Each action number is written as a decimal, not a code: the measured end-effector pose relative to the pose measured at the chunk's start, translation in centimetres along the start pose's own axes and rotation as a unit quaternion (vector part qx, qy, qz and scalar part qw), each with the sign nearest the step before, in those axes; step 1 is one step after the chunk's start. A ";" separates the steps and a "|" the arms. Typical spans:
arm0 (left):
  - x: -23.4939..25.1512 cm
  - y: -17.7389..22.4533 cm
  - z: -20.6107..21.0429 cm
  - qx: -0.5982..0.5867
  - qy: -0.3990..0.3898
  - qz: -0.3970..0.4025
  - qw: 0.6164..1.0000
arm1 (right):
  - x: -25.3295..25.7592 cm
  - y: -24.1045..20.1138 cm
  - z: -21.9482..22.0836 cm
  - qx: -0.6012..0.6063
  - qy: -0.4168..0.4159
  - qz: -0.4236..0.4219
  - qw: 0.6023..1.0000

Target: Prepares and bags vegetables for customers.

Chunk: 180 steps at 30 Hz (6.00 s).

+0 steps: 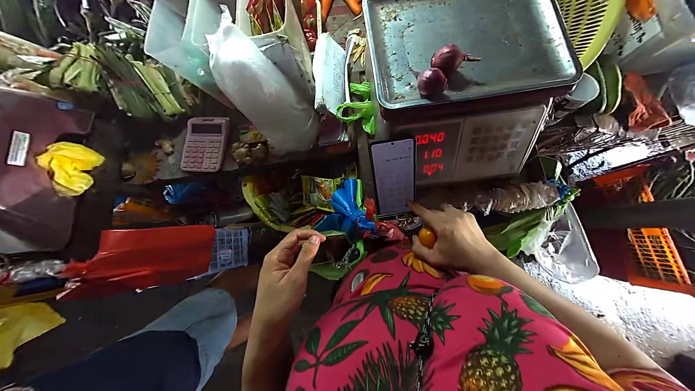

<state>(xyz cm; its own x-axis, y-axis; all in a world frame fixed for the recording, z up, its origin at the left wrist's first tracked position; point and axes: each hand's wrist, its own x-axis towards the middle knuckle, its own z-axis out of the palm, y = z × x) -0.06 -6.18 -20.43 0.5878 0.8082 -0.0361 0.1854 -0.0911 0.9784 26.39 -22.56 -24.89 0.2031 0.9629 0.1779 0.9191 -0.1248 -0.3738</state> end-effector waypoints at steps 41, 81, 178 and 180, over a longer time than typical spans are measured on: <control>1.6 9.6 -1.7 -0.166 -0.078 0.123 0.975 | 18.5 2.1 -14.2 0.103 0.000 0.033 0.994; 2.1 9.3 -2.7 -0.220 -0.054 0.153 0.962 | 1.7 11.1 -5.9 0.222 0.243 0.306 0.893; 6.9 8.1 -7.2 0.032 0.161 0.042 0.985 | 17.5 -8.9 -13.8 0.237 0.092 -0.224 0.941; 8.2 7.3 -7.3 0.075 0.157 0.041 0.984 | 15.7 -7.0 -14.4 0.217 0.117 -0.198 0.949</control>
<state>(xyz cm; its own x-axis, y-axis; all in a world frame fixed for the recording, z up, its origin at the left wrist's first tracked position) 0.40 4.01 -12.10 0.3374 0.9323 0.1302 0.2749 -0.2299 0.9336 28.03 -10.05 -6.40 -0.0133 0.8281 0.5605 0.7242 0.3945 -0.5656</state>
